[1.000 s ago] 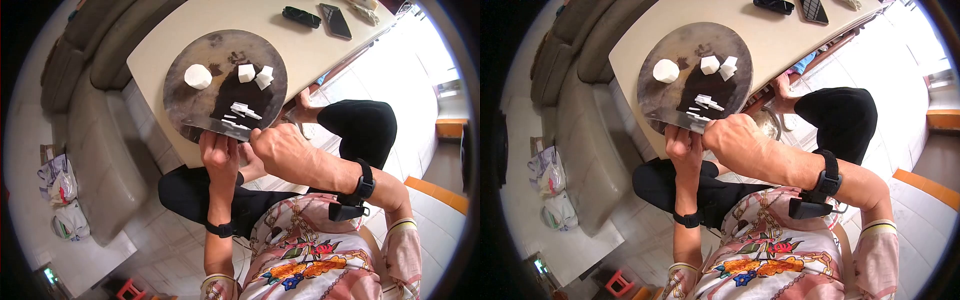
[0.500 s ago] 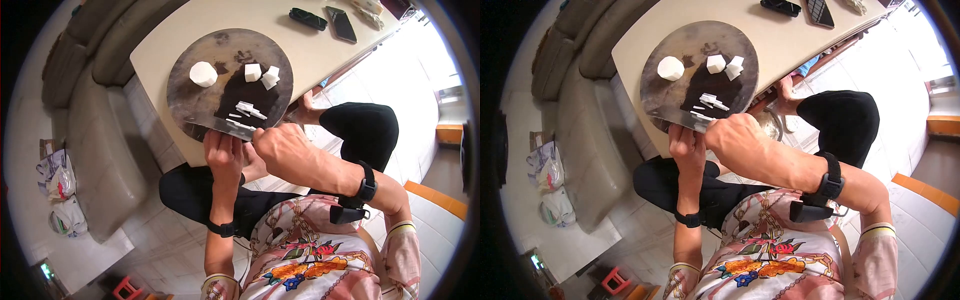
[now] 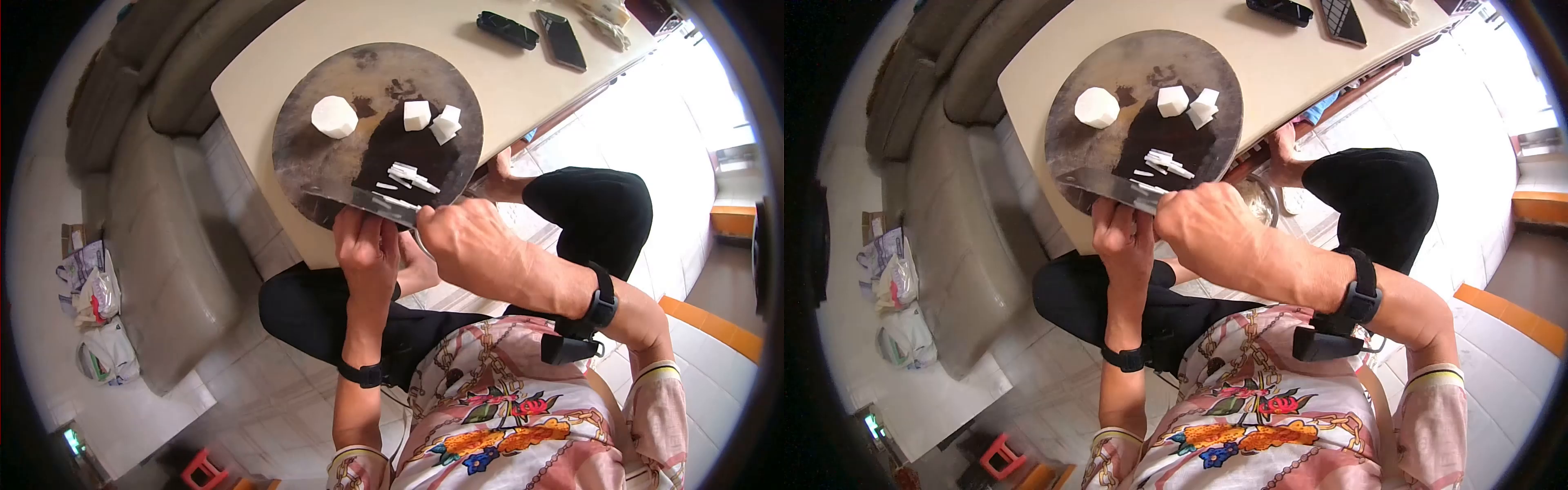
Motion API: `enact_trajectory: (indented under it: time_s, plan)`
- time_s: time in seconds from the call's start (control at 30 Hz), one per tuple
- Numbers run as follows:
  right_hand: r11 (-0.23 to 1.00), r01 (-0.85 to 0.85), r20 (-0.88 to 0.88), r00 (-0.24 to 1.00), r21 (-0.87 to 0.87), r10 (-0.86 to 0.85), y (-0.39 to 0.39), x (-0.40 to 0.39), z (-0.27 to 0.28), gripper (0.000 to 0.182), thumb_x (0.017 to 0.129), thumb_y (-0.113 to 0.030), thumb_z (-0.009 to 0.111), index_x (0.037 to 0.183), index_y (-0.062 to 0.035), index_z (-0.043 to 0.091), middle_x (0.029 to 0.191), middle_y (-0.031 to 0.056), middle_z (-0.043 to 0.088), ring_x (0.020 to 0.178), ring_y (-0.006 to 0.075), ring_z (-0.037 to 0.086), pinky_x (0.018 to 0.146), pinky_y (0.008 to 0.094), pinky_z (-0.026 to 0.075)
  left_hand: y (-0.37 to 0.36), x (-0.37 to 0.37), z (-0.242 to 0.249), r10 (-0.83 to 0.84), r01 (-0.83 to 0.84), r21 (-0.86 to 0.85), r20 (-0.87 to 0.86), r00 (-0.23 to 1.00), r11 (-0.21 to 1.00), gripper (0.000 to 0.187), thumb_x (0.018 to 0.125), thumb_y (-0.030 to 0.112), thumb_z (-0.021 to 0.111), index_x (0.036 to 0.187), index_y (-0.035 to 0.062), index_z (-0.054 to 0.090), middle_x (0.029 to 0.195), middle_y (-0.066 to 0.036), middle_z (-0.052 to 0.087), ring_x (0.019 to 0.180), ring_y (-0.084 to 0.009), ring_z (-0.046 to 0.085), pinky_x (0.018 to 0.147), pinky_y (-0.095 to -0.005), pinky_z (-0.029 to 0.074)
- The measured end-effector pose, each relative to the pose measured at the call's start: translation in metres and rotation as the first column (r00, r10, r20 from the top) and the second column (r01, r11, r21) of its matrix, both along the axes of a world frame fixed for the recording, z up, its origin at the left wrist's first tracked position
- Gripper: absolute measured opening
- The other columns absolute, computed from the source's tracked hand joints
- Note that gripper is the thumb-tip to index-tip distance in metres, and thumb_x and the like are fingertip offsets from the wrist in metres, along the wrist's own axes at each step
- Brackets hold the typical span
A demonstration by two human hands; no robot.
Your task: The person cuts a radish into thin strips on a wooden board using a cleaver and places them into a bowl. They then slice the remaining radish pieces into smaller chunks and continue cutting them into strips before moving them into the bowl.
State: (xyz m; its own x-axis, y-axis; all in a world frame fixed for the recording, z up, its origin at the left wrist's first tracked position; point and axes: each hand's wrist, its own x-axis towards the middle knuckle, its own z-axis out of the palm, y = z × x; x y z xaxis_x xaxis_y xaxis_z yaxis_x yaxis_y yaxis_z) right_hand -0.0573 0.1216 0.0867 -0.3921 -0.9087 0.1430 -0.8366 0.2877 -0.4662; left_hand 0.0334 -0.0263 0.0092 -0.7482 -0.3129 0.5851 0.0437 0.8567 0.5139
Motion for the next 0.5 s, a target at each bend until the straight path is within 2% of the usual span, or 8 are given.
enact_trajectory:
  time_s: [0.27,0.33,0.43,0.5]
  plan:
    - [0.999,-0.035,0.012,0.999,0.016,0.035,-0.005,-0.001,0.004,0.018,0.065,-0.001,0.061,0.078,0.0073,0.052,0.059,0.0199,0.058,0.056,0.038,0.063,0.05,0.0424,0.049,-0.002,-0.002,-0.002,0.017,-0.016,-0.032,0.009,1.0,0.999,0.021,0.072,-0.006,0.067,0.092,-0.0016,0.066,0.093,-0.016,0.059,0.084,-0.0373,0.058,0.073,-0.0451,0.049]
    - [0.999,-0.047,0.012,0.999,0.001,0.047,-0.002,0.005,0.004,0.019,0.064,0.0,0.062,0.078,0.0079,0.052,0.058,0.02,0.058,0.056,0.038,0.063,0.05,0.0422,0.049,-0.001,-0.002,-0.001,0.014,-0.015,-0.024,-0.032,0.999,1.0,0.021,0.071,-0.006,0.068,0.091,-0.0017,0.067,0.092,-0.016,0.059,0.082,-0.0369,0.058,0.072,-0.0447,0.049]
    - [0.998,-0.013,-0.006,1.0,0.054,0.013,0.002,0.005,0.009,0.021,0.062,0.0,0.062,0.079,0.0087,0.052,0.057,0.0201,0.058,0.056,0.0384,0.062,0.05,0.0423,0.049,-0.002,-0.003,-0.002,0.012,-0.014,-0.044,-0.039,0.999,0.999,0.021,0.071,-0.006,0.069,0.091,-0.0017,0.067,0.091,-0.015,0.059,0.082,-0.0368,0.059,0.071,-0.0442,0.049]
    - [0.998,-0.038,0.043,0.998,0.042,0.036,0.002,0.002,0.011,0.02,0.063,0.0,0.062,0.078,0.0084,0.053,0.058,0.0203,0.058,0.057,0.0376,0.064,0.051,0.0419,0.05,-0.002,-0.003,-0.002,0.006,-0.007,-0.032,-0.029,1.0,0.999,0.021,0.071,-0.006,0.069,0.091,-0.0016,0.067,0.091,-0.015,0.06,0.082,-0.0368,0.059,0.071,-0.0439,0.049]
